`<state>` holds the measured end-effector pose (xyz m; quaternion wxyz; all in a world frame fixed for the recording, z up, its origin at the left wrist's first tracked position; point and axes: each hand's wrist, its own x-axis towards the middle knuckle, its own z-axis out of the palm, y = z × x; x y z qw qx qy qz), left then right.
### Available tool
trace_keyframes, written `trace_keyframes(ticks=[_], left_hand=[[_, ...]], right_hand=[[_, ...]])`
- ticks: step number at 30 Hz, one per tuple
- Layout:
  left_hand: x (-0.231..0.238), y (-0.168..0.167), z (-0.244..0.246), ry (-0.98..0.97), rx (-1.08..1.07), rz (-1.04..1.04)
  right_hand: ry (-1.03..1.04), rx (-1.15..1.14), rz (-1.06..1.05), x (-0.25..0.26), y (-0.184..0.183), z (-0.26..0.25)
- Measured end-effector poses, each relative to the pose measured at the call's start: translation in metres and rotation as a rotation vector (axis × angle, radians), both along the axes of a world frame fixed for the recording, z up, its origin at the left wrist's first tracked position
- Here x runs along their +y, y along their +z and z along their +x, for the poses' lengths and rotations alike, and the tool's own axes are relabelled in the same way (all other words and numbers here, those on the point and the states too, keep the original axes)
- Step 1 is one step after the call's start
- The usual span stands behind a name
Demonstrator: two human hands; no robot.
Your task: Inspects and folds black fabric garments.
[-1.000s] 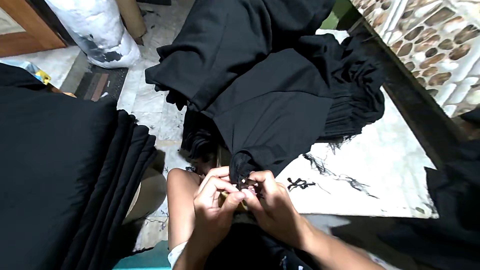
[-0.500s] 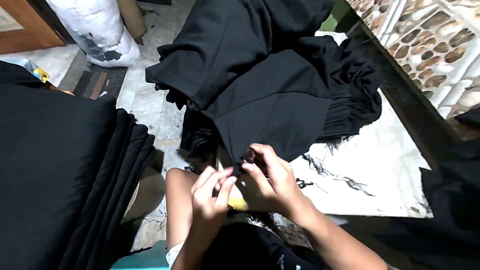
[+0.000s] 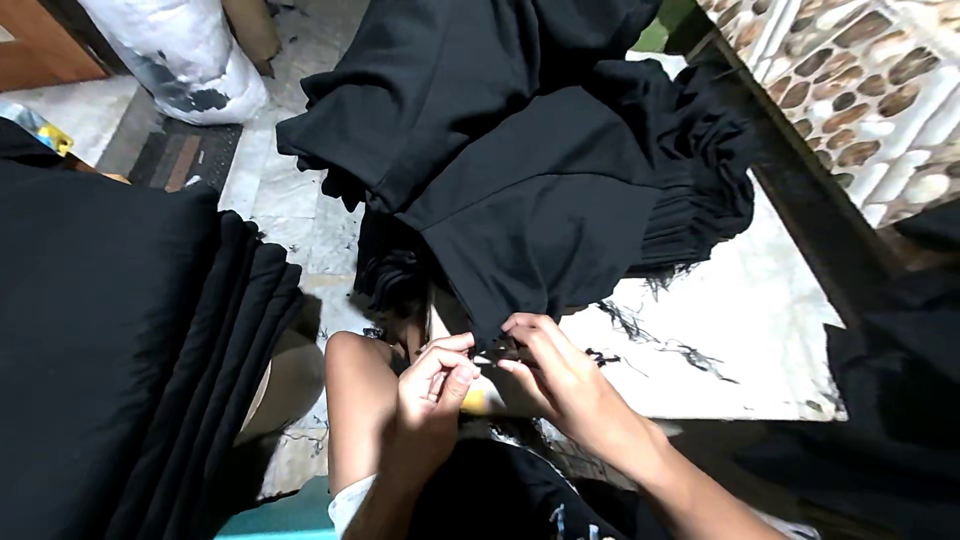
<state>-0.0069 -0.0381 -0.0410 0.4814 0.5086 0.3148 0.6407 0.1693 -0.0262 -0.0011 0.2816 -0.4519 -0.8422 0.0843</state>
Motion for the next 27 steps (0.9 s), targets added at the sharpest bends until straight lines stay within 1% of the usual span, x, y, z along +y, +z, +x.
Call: trace_keyframes(ticks=[3,5,9,12,16,22,24,27], left_hand=[[-0.004,0.001,0.004,0.032,0.025,0.024],[-0.004,0.000,0.004,0.050,0.047,0.049],[-0.004,-0.002,0.003,0.082,0.107,0.089],[-0.004,-0.003,0.000,0.067,0.099,0.089],[-0.003,-0.003,0.000,0.029,0.039,0.062],[-0.003,-0.004,-0.004,0.009,0.094,0.106],[-0.002,-0.006,-0.004,0.000,0.041,0.100],[-0.001,-0.007,0.000,0.043,-0.103,-0.037]], right_hand=[[0.004,0.052,-0.033,-0.003,-0.004,-0.011],[-0.022,0.093,-0.015,-0.002,-0.007,-0.018],[-0.022,0.095,0.058,0.003,-0.011,-0.021],[-0.009,0.076,0.079,0.004,-0.010,-0.020],[-0.017,0.119,0.058,0.004,-0.014,-0.019],[-0.030,0.078,0.127,0.005,-0.012,-0.017],[-0.046,0.071,0.108,0.005,-0.010,-0.016],[-0.112,0.081,0.117,0.005,-0.006,-0.013]])
